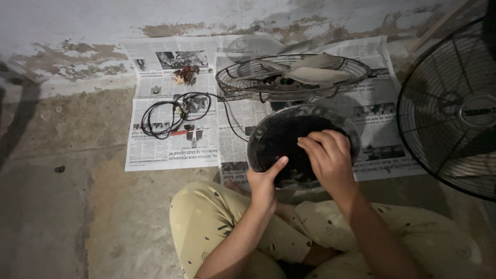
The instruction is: The person sits on the floor and uses a screwdriver to loosen and remove screws from the back cover of an electric fan. They repeatedly probe the screw holes and adjust the cover while holding it in place.
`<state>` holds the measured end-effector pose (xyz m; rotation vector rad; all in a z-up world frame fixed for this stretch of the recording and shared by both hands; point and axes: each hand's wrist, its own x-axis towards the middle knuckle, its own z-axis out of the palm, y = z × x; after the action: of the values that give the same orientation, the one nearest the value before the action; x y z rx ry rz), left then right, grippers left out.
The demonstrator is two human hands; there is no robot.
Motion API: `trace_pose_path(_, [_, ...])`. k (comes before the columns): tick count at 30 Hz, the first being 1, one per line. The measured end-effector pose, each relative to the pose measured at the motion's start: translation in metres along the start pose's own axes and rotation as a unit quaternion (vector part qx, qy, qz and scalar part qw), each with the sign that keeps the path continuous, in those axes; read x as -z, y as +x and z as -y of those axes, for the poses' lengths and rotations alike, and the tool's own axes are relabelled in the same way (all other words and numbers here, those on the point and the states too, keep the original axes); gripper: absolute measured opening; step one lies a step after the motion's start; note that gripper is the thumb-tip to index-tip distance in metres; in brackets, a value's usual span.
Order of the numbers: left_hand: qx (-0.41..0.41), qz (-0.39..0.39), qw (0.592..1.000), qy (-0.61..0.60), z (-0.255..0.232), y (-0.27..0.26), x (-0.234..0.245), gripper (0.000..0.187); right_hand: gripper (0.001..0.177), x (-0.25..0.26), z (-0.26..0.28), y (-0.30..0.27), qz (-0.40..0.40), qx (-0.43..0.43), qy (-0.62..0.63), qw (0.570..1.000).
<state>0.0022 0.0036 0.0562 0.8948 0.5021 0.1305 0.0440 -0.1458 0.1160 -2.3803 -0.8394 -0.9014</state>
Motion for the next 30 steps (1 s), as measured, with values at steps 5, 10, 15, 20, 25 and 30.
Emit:
trace_pose_path(5, [0.002, 0.008, 1.000, -0.010, -0.003, -0.001, 0.000, 0.049, 0.020, 0.002, -0.009, 0.003, 0.039, 0.015, 0.006, 0.999])
trace_pose_path(10, [-0.008, 0.006, 1.000, 0.002, -0.003, -0.001, -0.001, 0.048, 0.020, 0.004, -0.013, 0.004, 0.063, 0.016, 0.015, 0.998])
trace_pose_path(15, [-0.013, 0.006, 1.000, 0.000, 0.000, -0.001, 0.000, 0.047, 0.019, 0.007, -0.013, 0.006, 0.067, 0.034, 0.009, 0.997])
trace_pose_path(20, [-0.001, 0.005, 1.000, -0.003, 0.000, -0.001, 0.000, 0.047, 0.027, 0.010, -0.014, 0.007, 0.091, 0.037, 0.000, 0.995])
trace_pose_path(25, [-0.016, 0.014, 1.000, -0.012, -0.001, -0.001, -0.001, 0.051, 0.027, 0.010, -0.013, 0.009, 0.084, 0.035, 0.005, 0.996])
trace_pose_path(30, [-0.013, 0.015, 1.000, -0.014, -0.002, -0.001, -0.001, 0.050, 0.023, 0.008, -0.006, 0.005, 0.036, 0.001, 0.008, 0.999])
